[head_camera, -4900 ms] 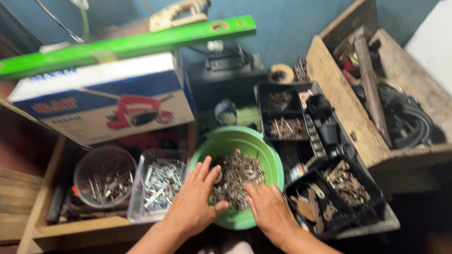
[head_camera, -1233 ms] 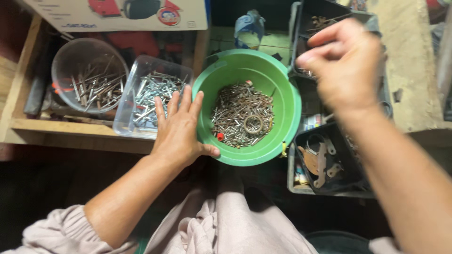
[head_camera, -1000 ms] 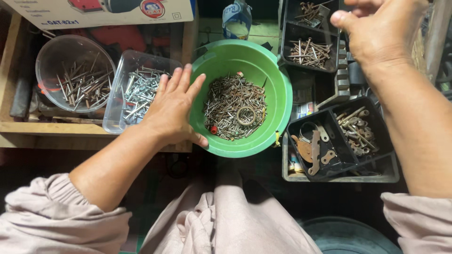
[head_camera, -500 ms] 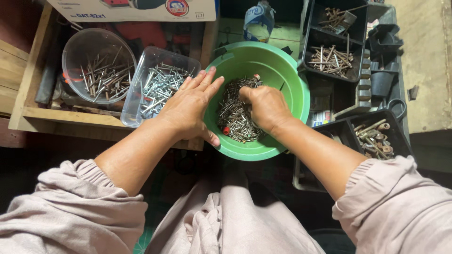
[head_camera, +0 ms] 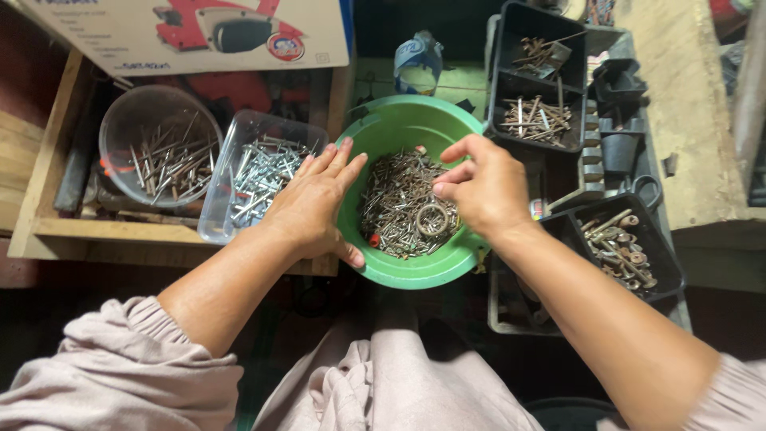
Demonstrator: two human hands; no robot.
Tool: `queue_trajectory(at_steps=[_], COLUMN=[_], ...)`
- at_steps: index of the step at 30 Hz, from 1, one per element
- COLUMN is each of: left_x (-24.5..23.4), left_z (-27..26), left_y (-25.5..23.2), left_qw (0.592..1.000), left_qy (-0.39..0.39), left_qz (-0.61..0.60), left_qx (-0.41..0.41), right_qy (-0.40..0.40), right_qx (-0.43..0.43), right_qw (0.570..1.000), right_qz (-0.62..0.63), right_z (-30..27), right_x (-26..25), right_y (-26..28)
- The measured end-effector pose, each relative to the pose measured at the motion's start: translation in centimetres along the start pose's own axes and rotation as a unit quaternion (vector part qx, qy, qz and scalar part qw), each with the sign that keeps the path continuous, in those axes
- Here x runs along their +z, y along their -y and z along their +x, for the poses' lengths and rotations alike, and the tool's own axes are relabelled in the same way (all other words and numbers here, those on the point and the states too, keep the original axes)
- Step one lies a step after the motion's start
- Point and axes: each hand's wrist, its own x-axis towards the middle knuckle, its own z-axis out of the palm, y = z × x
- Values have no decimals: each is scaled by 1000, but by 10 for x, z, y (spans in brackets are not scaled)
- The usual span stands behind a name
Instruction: The person sorts fasteners and loose hardware items by hand, picking small items out of a green bowl and placing them into sorting containers, clear plastic boxes, and sorting trays.
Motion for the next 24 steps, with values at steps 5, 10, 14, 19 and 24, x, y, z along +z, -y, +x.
queue_trajectory(at_steps=[5, 10, 14, 19, 24], left_x=[-1, -2, -2, -1, 0], left_z=[1, 2, 2, 0, -1], left_y=[-3, -4, -5, -4, -2], left_qw=[1000, 1000, 999, 999, 1000], left_qy=[9, 12, 16, 14, 10], left_qz=[7, 14, 15, 5, 2], left_qx=[-13, -21, -30, -31, -22], right_qy=[-40, -134, -176, -208, -228], right_qx=[-5, -79, -103, -57, -47], right_qw=[984, 980, 974, 976, 972], right_qz=[171, 128, 96, 43, -25], right_z=[-2, 19, 32, 34, 50], right_x=[-56, -111, -133, -117, -110], right_y=[-6, -22, -35, -54, -80])
